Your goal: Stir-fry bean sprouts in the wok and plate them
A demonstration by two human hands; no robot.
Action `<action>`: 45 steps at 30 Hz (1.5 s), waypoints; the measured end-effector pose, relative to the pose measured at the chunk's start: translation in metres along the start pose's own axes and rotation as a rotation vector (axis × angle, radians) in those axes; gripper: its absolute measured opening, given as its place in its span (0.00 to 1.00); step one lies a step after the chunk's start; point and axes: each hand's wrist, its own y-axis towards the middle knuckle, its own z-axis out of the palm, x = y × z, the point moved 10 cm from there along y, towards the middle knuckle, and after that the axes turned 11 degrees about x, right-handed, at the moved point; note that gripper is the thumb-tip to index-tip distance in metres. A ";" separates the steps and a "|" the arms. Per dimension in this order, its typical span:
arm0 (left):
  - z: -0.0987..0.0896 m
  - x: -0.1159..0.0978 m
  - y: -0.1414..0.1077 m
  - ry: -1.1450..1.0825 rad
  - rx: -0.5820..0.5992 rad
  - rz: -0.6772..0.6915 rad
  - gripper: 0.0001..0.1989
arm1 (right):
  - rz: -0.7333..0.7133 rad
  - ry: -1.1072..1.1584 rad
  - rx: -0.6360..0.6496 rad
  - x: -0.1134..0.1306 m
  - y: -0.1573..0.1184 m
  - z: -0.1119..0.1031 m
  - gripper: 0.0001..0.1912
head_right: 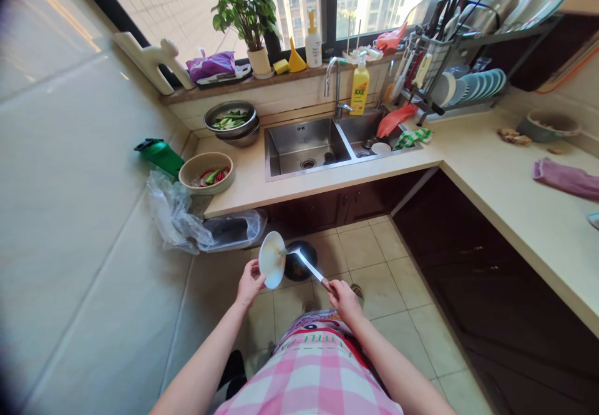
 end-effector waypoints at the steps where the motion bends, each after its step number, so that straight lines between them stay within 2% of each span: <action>1: 0.002 -0.001 -0.001 0.009 0.004 0.004 0.25 | -0.001 0.007 -0.003 0.002 0.002 0.002 0.12; 7: 0.007 -0.006 -0.001 0.026 -0.007 0.019 0.26 | 0.000 0.026 0.014 0.008 -0.001 0.013 0.12; 14: -0.008 -0.002 0.000 0.003 -0.069 -0.002 0.26 | 0.034 0.069 0.053 -0.003 -0.011 0.011 0.10; 23: -0.017 0.000 -0.003 -0.055 -0.095 -0.005 0.26 | 0.097 0.181 0.015 -0.006 0.015 0.011 0.09; 28: -0.014 0.003 0.000 -0.142 -0.082 -0.004 0.25 | 0.141 0.289 0.042 -0.011 0.014 0.014 0.08; 32: -0.020 0.007 0.003 -0.230 -0.104 -0.028 0.24 | 0.237 0.429 0.083 -0.024 0.005 0.011 0.07; 37: -0.040 0.006 -0.001 -0.365 -0.140 -0.080 0.22 | 0.413 0.728 0.204 -0.041 -0.008 0.016 0.11; 41: -0.059 0.004 -0.010 -0.485 -0.155 -0.143 0.14 | 0.487 0.976 0.274 -0.044 -0.013 0.016 0.14; 45: -0.070 0.007 -0.020 -0.609 -0.155 -0.244 0.03 | 0.506 1.164 0.339 -0.041 -0.013 0.012 0.13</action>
